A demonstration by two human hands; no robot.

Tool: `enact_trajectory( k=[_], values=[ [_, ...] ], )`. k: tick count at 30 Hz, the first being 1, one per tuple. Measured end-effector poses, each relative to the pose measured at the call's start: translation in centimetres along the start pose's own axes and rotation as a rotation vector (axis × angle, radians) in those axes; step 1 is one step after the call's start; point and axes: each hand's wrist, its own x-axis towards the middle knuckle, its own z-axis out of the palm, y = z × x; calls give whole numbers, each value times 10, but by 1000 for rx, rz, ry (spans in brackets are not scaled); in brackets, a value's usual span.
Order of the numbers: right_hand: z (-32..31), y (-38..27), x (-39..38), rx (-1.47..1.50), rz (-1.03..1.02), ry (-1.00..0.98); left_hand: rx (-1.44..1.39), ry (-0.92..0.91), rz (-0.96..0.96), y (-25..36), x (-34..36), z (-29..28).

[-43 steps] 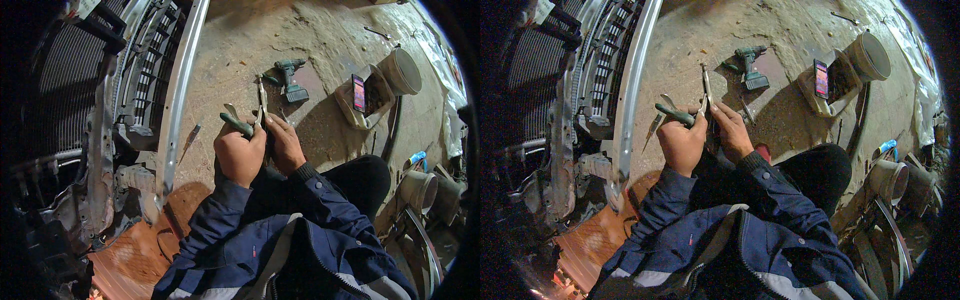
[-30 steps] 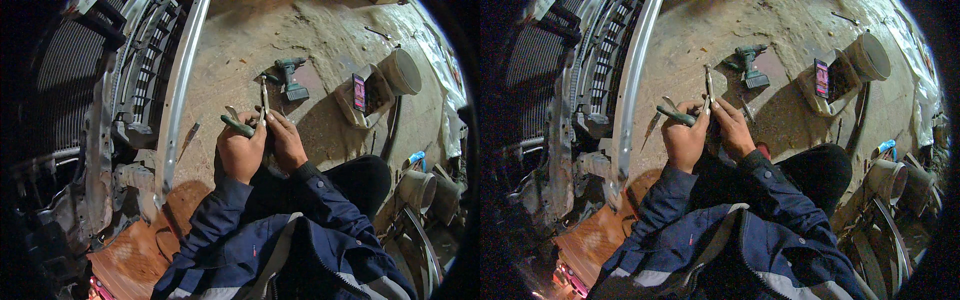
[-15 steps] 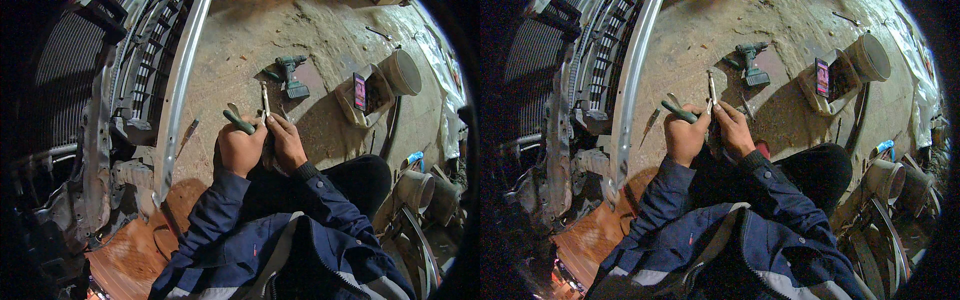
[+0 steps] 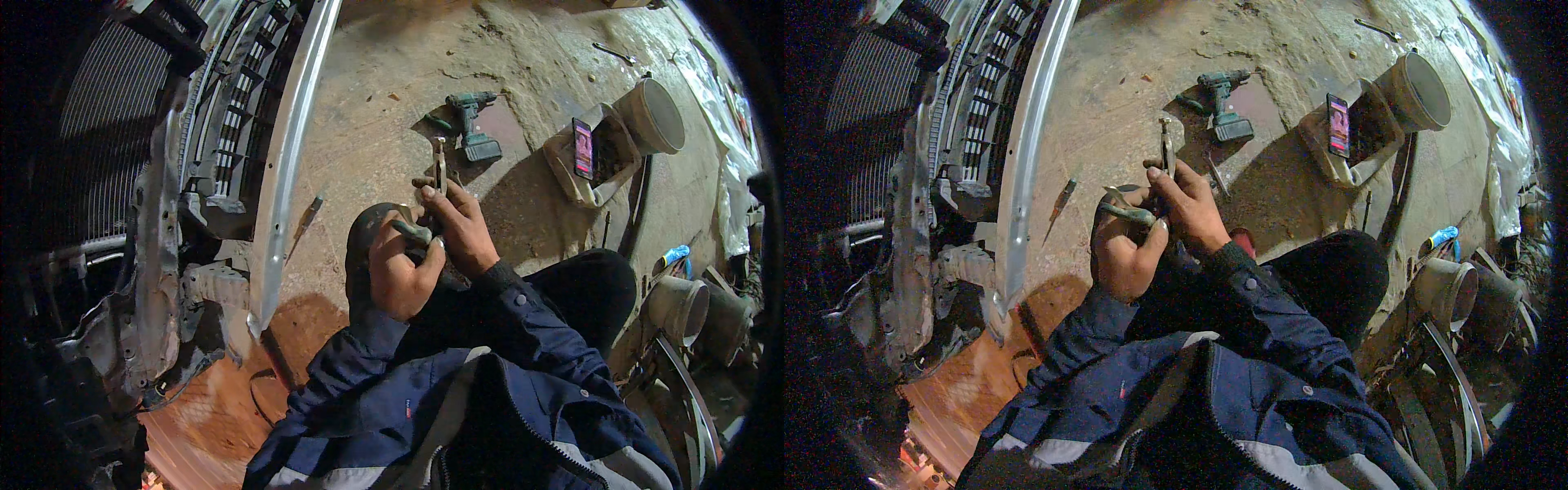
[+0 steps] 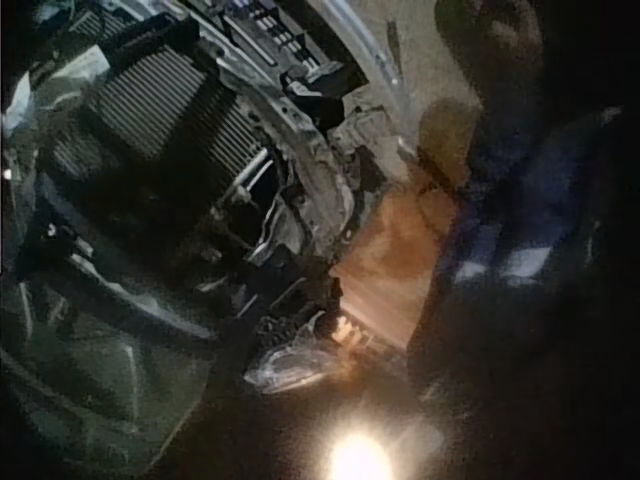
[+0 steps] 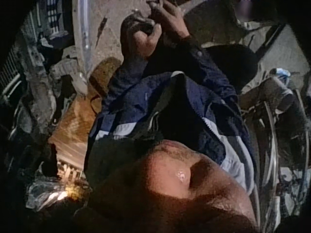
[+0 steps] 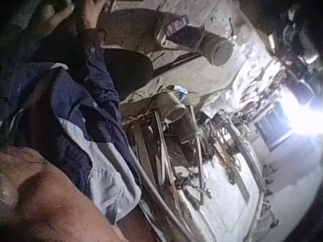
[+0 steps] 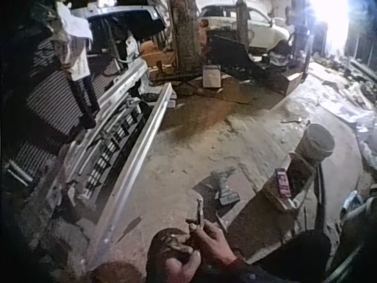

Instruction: The person sits on the floor in front of a car with its hood open and uses pliers to manipulate a small metal component. They repeatedly open and close the pliers, adjust the grip, and reposition the part while working.

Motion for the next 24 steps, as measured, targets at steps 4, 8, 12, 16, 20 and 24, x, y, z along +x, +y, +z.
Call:
enact_trajectory(
  k=[4,8,12,16,20,24],
  values=[
    [4,-4,-1,-123,-13,49,131,48,75,1,-9,0],
    [3,-1,-3,-79,22,24,196,49,187,-5,-11,3],
    [-2,3,-1,-60,55,21,269,101,172,-5,-11,8],
    [-2,4,5,35,84,-11,153,135,-11,-5,-1,11],
    [-3,7,7,31,68,85,157,147,-68,-7,7,13],
    [-9,11,5,8,23,111,162,153,44,-9,8,15]
  ],
)
